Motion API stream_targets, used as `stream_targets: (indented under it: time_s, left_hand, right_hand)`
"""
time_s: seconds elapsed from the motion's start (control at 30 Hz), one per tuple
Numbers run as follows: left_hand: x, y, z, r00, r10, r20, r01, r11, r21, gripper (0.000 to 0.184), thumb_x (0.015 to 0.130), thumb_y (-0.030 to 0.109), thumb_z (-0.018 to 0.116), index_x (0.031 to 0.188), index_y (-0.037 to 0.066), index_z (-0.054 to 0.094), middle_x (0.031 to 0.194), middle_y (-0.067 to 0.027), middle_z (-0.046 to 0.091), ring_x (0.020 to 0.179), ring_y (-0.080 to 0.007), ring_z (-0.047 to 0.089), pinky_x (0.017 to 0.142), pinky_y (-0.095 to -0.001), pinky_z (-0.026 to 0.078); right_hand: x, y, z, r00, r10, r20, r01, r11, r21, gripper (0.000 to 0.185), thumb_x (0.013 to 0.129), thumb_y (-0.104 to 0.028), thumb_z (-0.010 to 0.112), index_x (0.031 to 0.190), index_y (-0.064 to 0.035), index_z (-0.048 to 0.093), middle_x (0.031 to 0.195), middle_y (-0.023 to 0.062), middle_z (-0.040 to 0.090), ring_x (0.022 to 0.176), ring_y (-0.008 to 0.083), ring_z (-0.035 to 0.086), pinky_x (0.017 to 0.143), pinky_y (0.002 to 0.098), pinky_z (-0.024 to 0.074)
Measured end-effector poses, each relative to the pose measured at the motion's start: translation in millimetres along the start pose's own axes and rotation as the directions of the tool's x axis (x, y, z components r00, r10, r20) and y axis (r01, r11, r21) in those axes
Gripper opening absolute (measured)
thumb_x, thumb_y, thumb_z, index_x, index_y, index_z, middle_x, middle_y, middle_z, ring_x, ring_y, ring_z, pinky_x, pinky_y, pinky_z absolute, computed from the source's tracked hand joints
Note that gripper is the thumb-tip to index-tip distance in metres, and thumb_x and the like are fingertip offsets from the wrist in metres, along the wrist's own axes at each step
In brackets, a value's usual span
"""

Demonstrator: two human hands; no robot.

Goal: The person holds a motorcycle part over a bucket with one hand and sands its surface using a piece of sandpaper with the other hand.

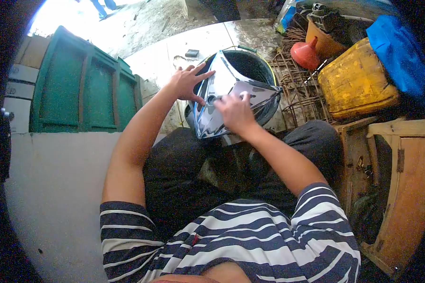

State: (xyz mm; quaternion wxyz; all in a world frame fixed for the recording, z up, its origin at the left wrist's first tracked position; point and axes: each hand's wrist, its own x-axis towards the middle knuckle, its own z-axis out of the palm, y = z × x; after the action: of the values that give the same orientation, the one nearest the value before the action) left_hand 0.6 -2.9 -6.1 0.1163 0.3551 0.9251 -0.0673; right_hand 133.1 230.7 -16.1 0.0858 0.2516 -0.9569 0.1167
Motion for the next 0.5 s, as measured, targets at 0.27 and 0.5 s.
stream_targets:
  time_s: [0.27,0.5]
  left_hand:
    - [1,1,-1,1.000,0.000,-0.007,0.000,1.000,0.002,0.137,0.057,0.083,0.088,0.172,0.047,0.022,0.179,-0.0131,0.029,0.151,-0.0395,0.048,0.116,-0.0639,0.045]
    - [-1,0,1,1.000,0.007,-0.014,-0.007,1.000,-0.013,0.136,0.057,0.084,0.088,0.172,0.046,0.024,0.178,-0.0140,0.030,0.150,-0.0409,0.049,0.113,-0.0636,0.046]
  right_hand:
    - [-6,-7,6,0.996,-0.086,0.036,0.086,0.996,-0.007,0.029,0.098,-0.014,0.058,0.118,-0.0187,0.078,0.103,0.0069,0.072,0.104,0.0278,0.069,0.095,0.0551,0.0431]
    - [10,21,-9,0.988,0.152,-0.027,-0.152,0.988,-0.005,0.030,0.098,-0.014,0.058,0.119,-0.0187,0.079,0.104,0.0081,0.073,0.103,0.0277,0.070,0.094,0.0527,0.0436]
